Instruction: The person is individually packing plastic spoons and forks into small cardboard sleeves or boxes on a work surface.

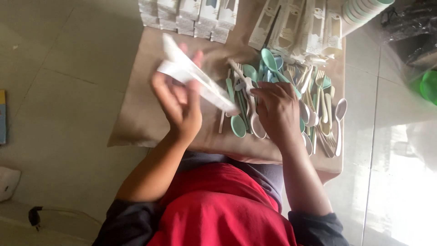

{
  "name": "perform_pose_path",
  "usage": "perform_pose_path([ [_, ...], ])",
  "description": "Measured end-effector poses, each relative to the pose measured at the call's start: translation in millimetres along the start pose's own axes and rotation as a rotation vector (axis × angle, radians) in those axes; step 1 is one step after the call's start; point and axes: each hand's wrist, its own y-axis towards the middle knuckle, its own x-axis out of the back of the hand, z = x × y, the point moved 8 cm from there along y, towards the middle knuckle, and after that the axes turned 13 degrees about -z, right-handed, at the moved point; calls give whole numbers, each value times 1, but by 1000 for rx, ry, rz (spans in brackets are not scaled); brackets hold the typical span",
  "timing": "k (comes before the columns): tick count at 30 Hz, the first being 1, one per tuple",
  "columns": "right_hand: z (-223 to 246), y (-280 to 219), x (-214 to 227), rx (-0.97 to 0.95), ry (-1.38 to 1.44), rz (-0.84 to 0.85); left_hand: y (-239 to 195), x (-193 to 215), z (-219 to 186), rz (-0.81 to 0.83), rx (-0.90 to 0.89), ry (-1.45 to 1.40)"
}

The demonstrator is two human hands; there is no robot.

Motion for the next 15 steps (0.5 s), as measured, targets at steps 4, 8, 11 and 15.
perform_pose_path([
  [4,16,-4,12,-125,267,42,-1,18,33,-151,258,-260],
  [8,0,-7,0,-626,947,-28,-6,13,60,-247,475,-337],
  [11,-5,3,13,-514,788,-171,-11,17,96,-320,630,-307],
  [15,12,19,29,-89,450,-284,-16,21,110,-318,726,17],
])
